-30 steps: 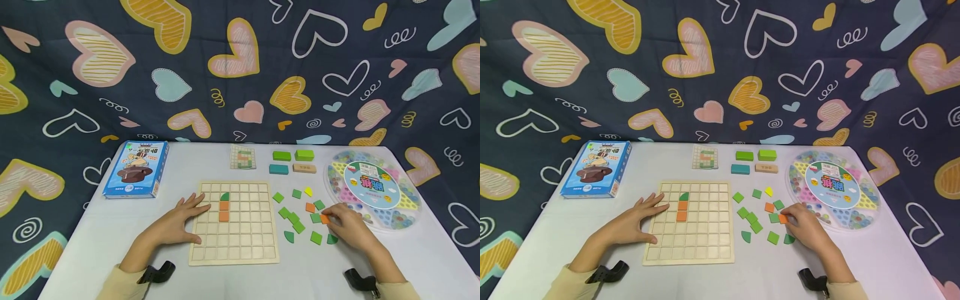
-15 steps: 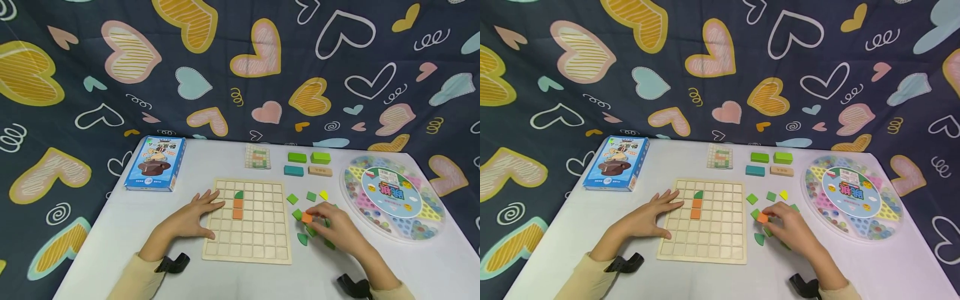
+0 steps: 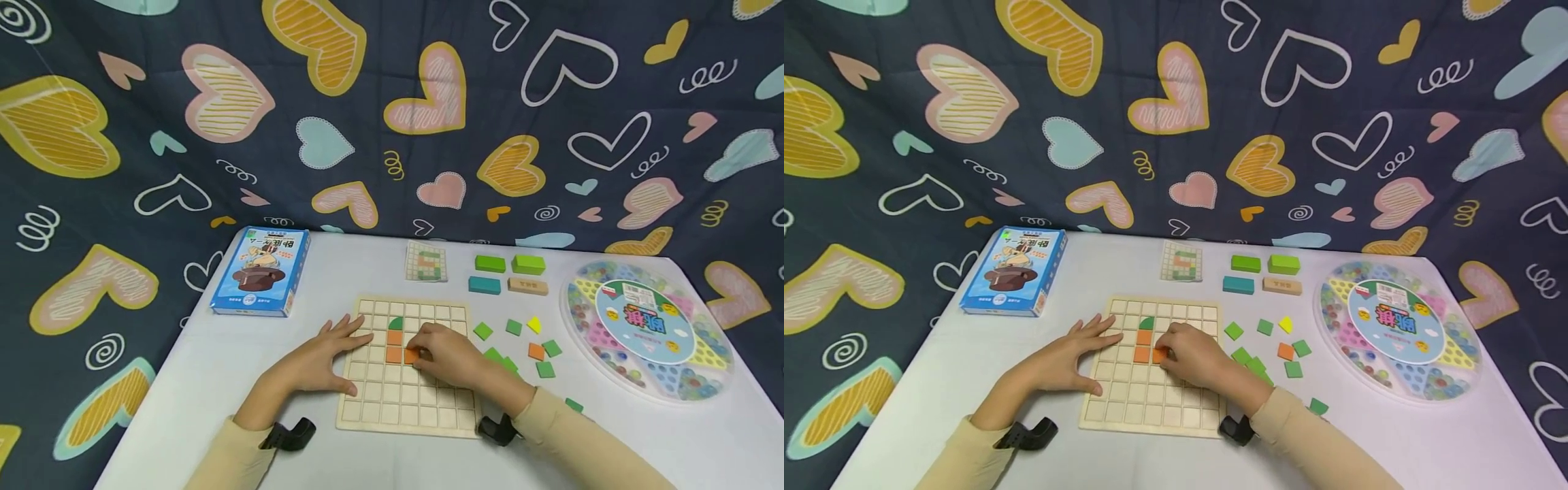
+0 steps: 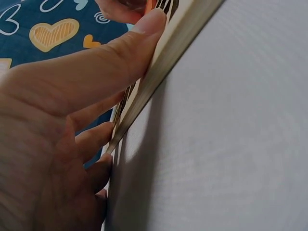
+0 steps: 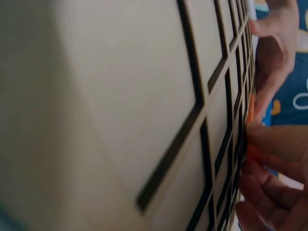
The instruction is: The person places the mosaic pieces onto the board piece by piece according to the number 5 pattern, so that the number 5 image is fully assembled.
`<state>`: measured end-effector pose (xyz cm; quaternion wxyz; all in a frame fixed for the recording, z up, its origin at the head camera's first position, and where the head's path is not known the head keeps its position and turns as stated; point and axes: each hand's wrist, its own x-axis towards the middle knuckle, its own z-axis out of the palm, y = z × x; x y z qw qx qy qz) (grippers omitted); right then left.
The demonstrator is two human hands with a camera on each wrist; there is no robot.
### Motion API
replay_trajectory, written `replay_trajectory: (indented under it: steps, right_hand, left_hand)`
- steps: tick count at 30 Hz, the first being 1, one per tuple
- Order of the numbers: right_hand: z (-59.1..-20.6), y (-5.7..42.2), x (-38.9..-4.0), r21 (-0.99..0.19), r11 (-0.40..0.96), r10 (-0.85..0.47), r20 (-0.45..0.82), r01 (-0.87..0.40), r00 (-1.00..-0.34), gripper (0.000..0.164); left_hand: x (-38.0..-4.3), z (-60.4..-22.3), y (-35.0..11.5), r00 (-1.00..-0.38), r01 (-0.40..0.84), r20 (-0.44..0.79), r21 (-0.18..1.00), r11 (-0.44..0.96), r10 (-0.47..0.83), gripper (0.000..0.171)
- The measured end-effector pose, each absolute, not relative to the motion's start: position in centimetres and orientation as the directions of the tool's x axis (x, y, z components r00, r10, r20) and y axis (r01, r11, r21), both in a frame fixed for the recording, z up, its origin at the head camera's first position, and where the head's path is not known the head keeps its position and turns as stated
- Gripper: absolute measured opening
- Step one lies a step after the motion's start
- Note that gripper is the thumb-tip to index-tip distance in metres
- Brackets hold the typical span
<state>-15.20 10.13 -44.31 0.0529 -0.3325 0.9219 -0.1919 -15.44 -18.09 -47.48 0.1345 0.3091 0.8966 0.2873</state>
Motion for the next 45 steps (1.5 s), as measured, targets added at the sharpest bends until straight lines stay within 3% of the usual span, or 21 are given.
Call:
replay_trajectory:
  steps: [5,11,19,27,39,45]
  right_hand:
    - [-44.4,9.5,-15.3,-0.352,0.71,-0.637,0.049,-0.61,-0.77,0.022]
    - [-44.4,10.4,-15.1,-0.43,0.686,-0.628,0.059,-0.587,-0.776,0.035]
    - [-43.7,17.9,-13.7,-0.522,0.739,-0.433,0.118,-0.427,-0.894,0.037]
    - [-44.0,25.5,-13.5,-0.393,0.892,-0.219,0.062,-0.225,-0.974,0.03]
    - [-44.1,26.6,-13.6,-0.321,0.923,-0.23,-0.023,-0.211,-0.973,0.023]
    - [-44.1,26.7,-13.3,-0.332,0.916,-0.239,0.001,-0.226,-0.971,0.02]
  left_hand:
    - [-15.4,-47.1,-18.4,-0.776,0.481,-0.059,0.589,0.65,0.627,0.094]
    - [-15.0,-47.1,-19.1,-0.791,0.455,-0.072,0.595,0.663,0.608,0.094]
    - [-14.6,-47.1,-19.6,-0.798,0.445,-0.066,0.605,0.66,0.599,0.095]
    - [-14.9,-47.2,-19.0,-0.786,0.46,-0.062,0.605,0.65,0.615,0.095]
    - [-15.2,-47.5,-18.2,-0.785,0.445,-0.083,0.613,0.653,0.614,0.095]
    - [-15.3,-47.4,-18.0,-0.781,0.45,-0.087,0.609,0.653,0.619,0.095]
